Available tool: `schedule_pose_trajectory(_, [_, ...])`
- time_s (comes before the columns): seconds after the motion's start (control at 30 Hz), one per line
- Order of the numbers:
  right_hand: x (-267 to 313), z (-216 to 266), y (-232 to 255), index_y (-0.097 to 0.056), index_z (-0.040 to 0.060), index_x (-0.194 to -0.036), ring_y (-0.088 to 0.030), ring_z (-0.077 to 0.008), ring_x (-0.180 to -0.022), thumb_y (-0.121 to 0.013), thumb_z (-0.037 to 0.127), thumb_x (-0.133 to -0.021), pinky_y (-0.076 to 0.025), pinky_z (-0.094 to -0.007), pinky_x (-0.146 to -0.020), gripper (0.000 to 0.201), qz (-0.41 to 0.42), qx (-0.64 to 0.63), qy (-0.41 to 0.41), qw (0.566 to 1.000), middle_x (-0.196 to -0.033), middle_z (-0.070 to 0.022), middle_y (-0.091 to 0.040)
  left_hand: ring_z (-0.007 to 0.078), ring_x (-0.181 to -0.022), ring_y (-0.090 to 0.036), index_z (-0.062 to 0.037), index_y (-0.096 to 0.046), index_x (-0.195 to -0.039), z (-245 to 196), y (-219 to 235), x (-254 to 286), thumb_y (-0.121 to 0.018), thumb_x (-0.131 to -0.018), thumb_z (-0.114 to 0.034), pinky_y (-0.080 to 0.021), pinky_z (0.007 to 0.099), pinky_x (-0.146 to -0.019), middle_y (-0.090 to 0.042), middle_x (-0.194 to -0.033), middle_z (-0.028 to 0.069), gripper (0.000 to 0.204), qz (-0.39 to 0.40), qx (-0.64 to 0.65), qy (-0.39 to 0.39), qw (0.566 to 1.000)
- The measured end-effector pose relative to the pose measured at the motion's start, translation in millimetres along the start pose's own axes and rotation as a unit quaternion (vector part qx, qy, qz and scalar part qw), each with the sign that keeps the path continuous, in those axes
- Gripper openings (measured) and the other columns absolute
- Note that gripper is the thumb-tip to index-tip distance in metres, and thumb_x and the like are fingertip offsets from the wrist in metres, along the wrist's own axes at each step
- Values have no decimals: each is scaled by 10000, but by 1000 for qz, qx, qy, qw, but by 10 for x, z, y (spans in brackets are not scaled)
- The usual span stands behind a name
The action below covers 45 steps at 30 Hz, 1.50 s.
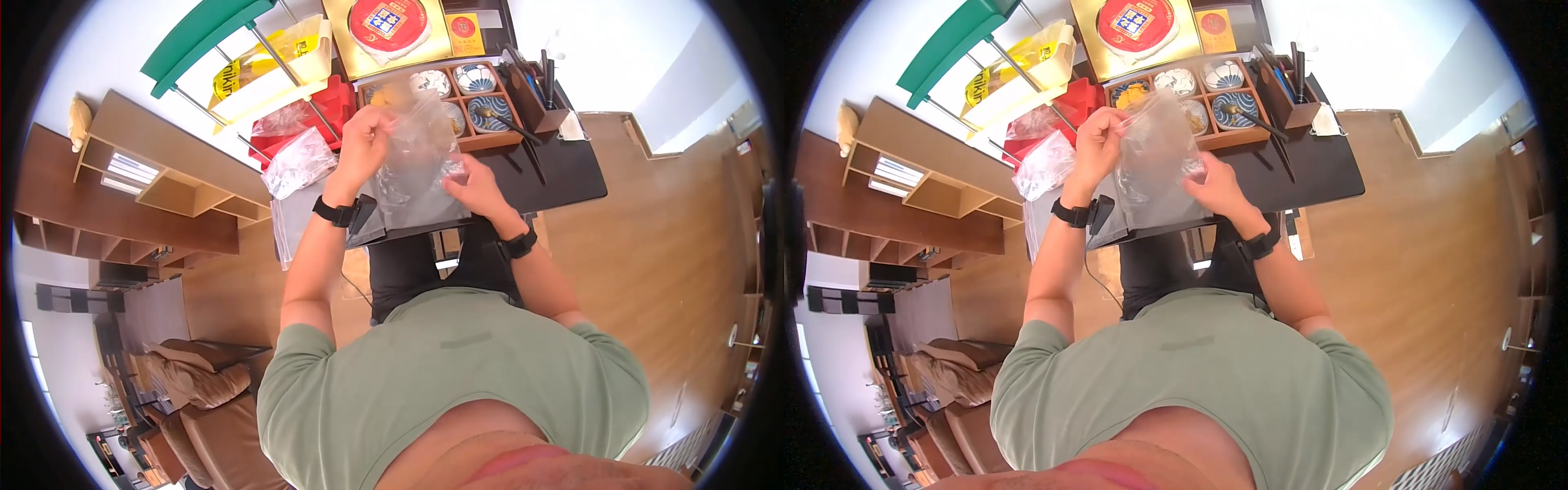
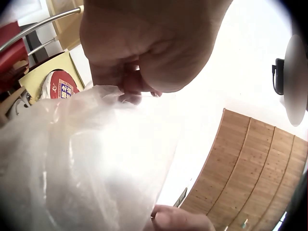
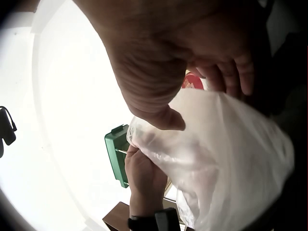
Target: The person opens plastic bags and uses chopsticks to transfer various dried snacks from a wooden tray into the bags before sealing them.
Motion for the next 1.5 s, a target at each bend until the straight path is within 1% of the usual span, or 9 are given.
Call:
schedule_pose_trajectory(0.07, [41,-48,5,-615,-15,-1261,-732,-234,-850,-748,139,-822,-565,-351,-784,484,51,8,-26,998,-980,-155,-749,250,-864,-637,-5,-588,-809,-1,50,-3,-552,-801,146,-508,322,-786,-669,-946,112,156,38,-20,-28,999])
schedule_pose_trajectory(0.13, [18,-56,92,-701,2,-1097,-736,-282,-808,-736,121,-828,-566,-364,-768,296,-41,80,11,996,-949,-192,-746,304,-877,-638,-14,-608,-821,25,121,34,-566,-756,147,-517,353,-787,-656,-951,128,179,74,-41,-55,995])
schedule_pose_trajectory(0.27, [-33,-114,248,-686,-1,-1058,-730,-331,-817,-728,85,-841,-567,-393,-760,237,-59,142,27,988,-907,-190,-738,306,-955,-614,-24,-622,-785,43,208,59,-590,-691,139,-512,381,-801,-622,-979,113,191,149,-102,-92,979])
schedule_pose_trajectory(0.63, [32,-290,175,-632,4,-1096,-689,-367,-832,-729,40,-828,-546,-420,-742,287,-73,137,59,986,-905,-190,-705,274,-875,-629,-23,-665,-966,-213,302,-63,-624,-823,103,-509,340,-754,-622,-927,102,196,153,-93,-43,983])
schedule_pose_trajectory(0.73, [35,-314,173,-627,1,-1101,-688,-360,-827,-732,41,-830,-544,-420,-735,293,-83,142,68,984,-901,-189,-699,339,-861,-613,-31,-670,-975,-220,367,-119,-672,-860,5,-515,383,-761,-609,-914,137,121,189,-64,4,980])
schedule_pose_trajectory(0.8, [49,-315,165,-627,1,-1098,-685,-355,-817,-731,41,-834,-541,-416,-727,287,-93,127,65,985,-898,-183,-697,277,-853,-621,-21,-687,-968,-215,403,-155,-692,-866,31,-497,337,-728,-613,-896,105,114,202,-112,-76,970])
schedule_pose_trajectory(1.13, [69,-302,176,-631,-2,-1115,-690,-349,-821,-722,30,-836,-542,-406,-729,295,-95,109,63,987,-898,-179,-702,281,-841,-608,-15,-685,-961,-323,412,-197,-693,-879,10,-487,354,-720,-593,-878,111,86,226,-131,-67,963])
schedule_pose_trajectory(1.23, [66,-313,172,-628,-4,-1105,-691,-344,-812,-724,32,-827,-542,-404,-718,296,-100,107,71,987,-887,-175,-703,332,-839,-587,-28,-665,-959,-322,381,-199,-686,-901,-37,-484,398,-730,-562,-873,127,63,212,-124,-78,966])
schedule_pose_trajectory(1.5, [79,-251,185,-625,2,-1074,-660,-327,-727,-727,38,-807,-522,-405,-666,288,-100,120,88,984,-803,-148,-671,319,-968,-570,-25,-666,-940,-264,237,-124,-691,-806,53,-493,388,-825,-565,-973,126,156,246,-122,-119,954])
Point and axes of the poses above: each hand's wrist, its own x-axis away from the middle knuckle, its own y-axis out of the back of the hand, z = x × y, the point moved 1 cm from there along -x, towards the middle knuckle
